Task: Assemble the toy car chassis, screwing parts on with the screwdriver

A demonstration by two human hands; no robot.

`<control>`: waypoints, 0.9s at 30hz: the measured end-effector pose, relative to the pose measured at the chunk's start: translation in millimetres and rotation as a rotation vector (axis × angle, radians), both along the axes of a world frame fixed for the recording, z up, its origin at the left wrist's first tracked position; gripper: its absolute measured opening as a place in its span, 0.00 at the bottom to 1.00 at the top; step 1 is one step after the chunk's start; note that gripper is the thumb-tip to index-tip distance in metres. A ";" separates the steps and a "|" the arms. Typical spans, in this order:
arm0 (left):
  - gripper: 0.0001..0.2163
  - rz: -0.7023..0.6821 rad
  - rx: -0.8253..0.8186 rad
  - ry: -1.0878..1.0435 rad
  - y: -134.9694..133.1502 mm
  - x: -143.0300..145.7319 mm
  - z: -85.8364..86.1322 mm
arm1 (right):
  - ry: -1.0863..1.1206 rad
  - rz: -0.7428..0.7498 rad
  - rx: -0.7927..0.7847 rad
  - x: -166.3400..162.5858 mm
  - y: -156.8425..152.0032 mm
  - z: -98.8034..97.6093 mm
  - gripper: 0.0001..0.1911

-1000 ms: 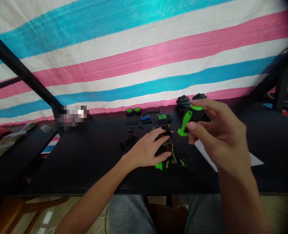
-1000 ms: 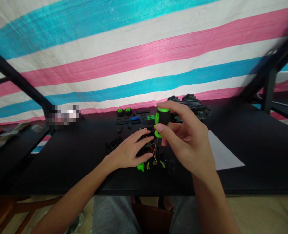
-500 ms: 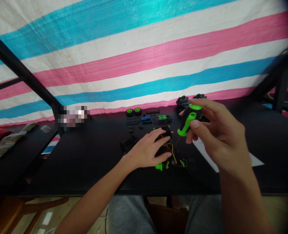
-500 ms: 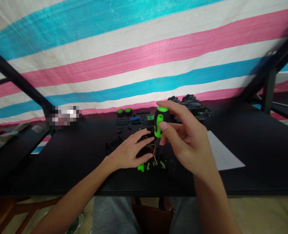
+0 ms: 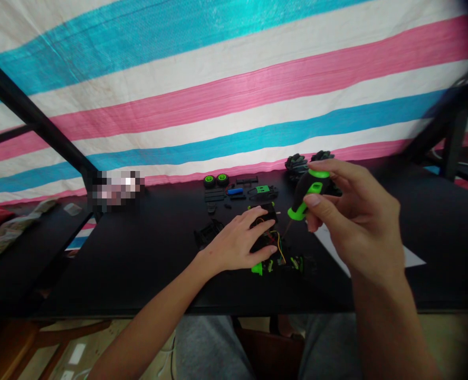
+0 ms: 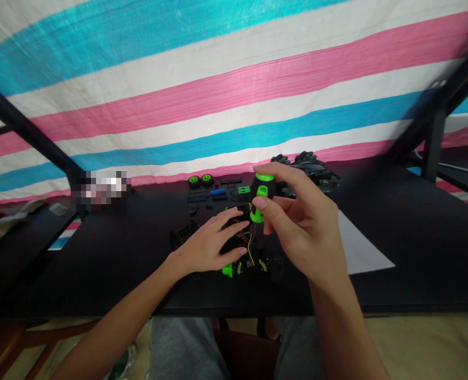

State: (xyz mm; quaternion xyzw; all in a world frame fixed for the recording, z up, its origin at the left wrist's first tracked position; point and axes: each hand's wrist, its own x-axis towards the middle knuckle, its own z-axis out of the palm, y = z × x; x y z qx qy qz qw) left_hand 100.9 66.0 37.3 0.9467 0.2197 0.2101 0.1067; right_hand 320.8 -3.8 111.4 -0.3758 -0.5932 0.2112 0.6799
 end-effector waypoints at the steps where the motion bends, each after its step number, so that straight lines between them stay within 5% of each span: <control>1: 0.27 -0.003 0.003 0.001 0.3 -0.3 0.0 | -0.012 0.006 0.004 1.4 0.0 -0.3 0.21; 27: 0.41 0.025 -0.031 -0.006 10.5 -6.1 -4.0 | -0.053 -0.004 0.003 8.3 1.7 -5.0 0.20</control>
